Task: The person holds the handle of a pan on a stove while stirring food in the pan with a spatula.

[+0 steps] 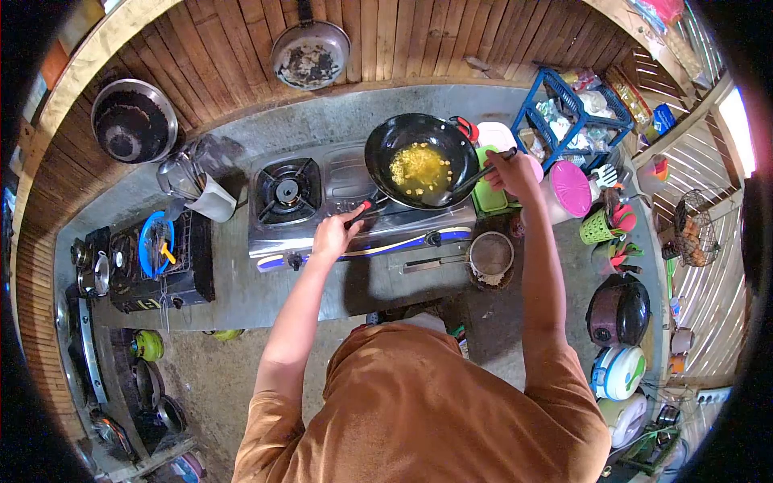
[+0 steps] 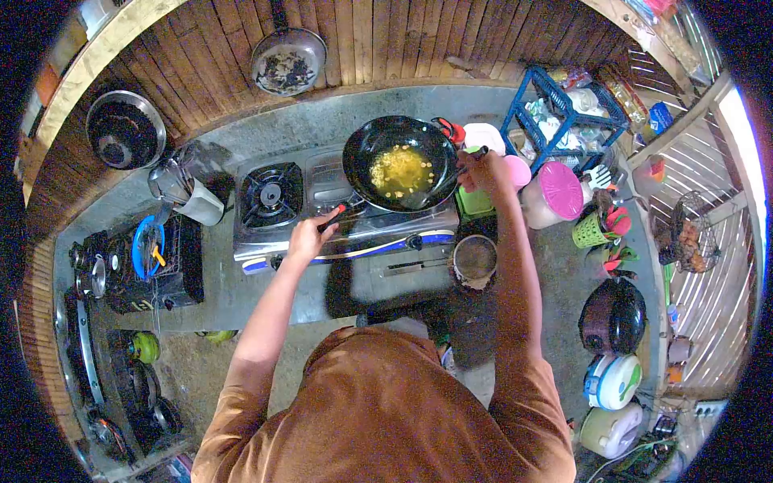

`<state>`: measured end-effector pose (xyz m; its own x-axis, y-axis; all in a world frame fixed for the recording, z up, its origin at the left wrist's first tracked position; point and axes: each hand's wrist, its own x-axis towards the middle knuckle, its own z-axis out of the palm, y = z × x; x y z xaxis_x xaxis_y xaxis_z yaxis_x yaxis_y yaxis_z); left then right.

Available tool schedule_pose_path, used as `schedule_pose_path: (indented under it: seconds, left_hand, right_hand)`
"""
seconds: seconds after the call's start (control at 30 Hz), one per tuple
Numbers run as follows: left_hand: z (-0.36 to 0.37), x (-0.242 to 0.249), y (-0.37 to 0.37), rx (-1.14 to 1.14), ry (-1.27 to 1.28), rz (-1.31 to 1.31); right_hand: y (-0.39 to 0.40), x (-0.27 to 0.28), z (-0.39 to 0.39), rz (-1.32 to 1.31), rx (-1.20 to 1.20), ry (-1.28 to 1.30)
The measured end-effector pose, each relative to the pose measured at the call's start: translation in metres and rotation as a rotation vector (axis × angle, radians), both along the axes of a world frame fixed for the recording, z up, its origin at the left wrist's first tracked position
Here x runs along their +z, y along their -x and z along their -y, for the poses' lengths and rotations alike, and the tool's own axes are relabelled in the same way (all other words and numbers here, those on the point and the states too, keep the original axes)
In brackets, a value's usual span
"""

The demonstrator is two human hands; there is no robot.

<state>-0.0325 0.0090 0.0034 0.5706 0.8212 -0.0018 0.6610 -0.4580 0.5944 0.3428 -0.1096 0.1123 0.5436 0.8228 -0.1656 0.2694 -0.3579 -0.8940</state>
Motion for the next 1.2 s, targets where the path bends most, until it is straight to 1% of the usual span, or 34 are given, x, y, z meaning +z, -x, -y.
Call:
schedule_pose_path:
  seconds: [0.03,0.1,0.13,0.2,0.23,0.4,0.47,0.5,0.53,0.6,0.63,0.7,0.73,0.8,0.83,0.93,1.0,1.03,1.07,1.2]
  left_hand:
    - [0.001,0.003,0.0,0.0,0.002,-0.01]
    - [0.001,0.007,-0.001,0.008,0.008,-0.036]
    - [0.002,0.007,-0.001,0.012,0.014,-0.062]
    - [-0.002,-0.003,-0.002,0.01,-0.001,-0.037]
    - [-0.003,-0.008,-0.001,0.007,-0.015,-0.013]
    - [-0.003,-0.009,0.0,-0.004,-0.025,0.015]
    - [-0.002,-0.006,0.0,-0.01,-0.029,0.04]
    - [0.0,-0.001,0.0,-0.003,-0.021,0.032]
    - [0.001,0.002,0.0,0.005,-0.013,0.024]
    - [0.001,0.002,0.0,0.008,-0.02,0.022]
    - [0.001,0.001,0.0,0.011,-0.029,0.02]
    - [0.002,-0.001,0.001,0.007,-0.045,0.032]
    - [0.001,-0.002,0.001,0.005,-0.063,0.043]
    - [-0.001,-0.005,0.0,-0.001,-0.067,0.054]
    - [-0.001,-0.007,0.001,-0.005,-0.069,0.066]
    - [-0.001,-0.009,0.001,-0.003,-0.101,0.074]
    - [0.002,-0.003,0.001,0.008,-0.051,0.038]
    - [0.001,0.002,0.0,0.015,-0.005,0.006]
    - [0.0,0.005,-0.001,0.018,-0.012,0.009]
    - [0.0,0.002,0.0,0.024,0.004,0.003]
  right_hand:
    - [0.003,-0.006,-0.002,0.0,0.002,-0.002]
    - [0.016,-0.021,-0.007,-0.248,-0.006,-0.185]
    - [0.025,-0.024,-0.011,-0.248,-0.005,-0.184]
    - [0.041,-0.029,-0.019,-0.206,-0.091,-0.165]
    - [0.048,-0.035,-0.021,-0.208,-0.108,-0.225]
    - [0.044,-0.047,-0.025,-0.159,-0.215,-0.296]
    - [0.022,-0.055,-0.02,-0.266,-0.155,-0.461]
    - [0.03,-0.035,-0.015,-0.051,-0.208,-0.358]
    - [0.026,-0.024,-0.009,0.019,-0.212,-0.258]
    - [0.023,-0.007,0.002,0.076,-0.186,-0.213]
    - [0.017,-0.007,0.005,0.077,-0.187,-0.211]
    - [0.007,0.0,0.007,0.196,-0.116,-0.028]
    - [0.009,0.002,0.007,0.197,-0.118,-0.032]
    - [0.017,0.005,0.008,0.088,-0.113,-0.029]
    - [0.019,0.002,0.007,0.087,-0.113,-0.029]
    - [0.023,-0.02,-0.003,0.034,-0.077,-0.046]
    - [0.028,-0.032,-0.013,-0.171,-0.082,-0.143]
    - [0.039,-0.031,-0.014,-0.09,-0.103,-0.193]
    - [0.042,-0.037,-0.02,-0.087,-0.1,-0.246]
    - [0.043,-0.043,-0.026,-0.012,-0.131,-0.322]
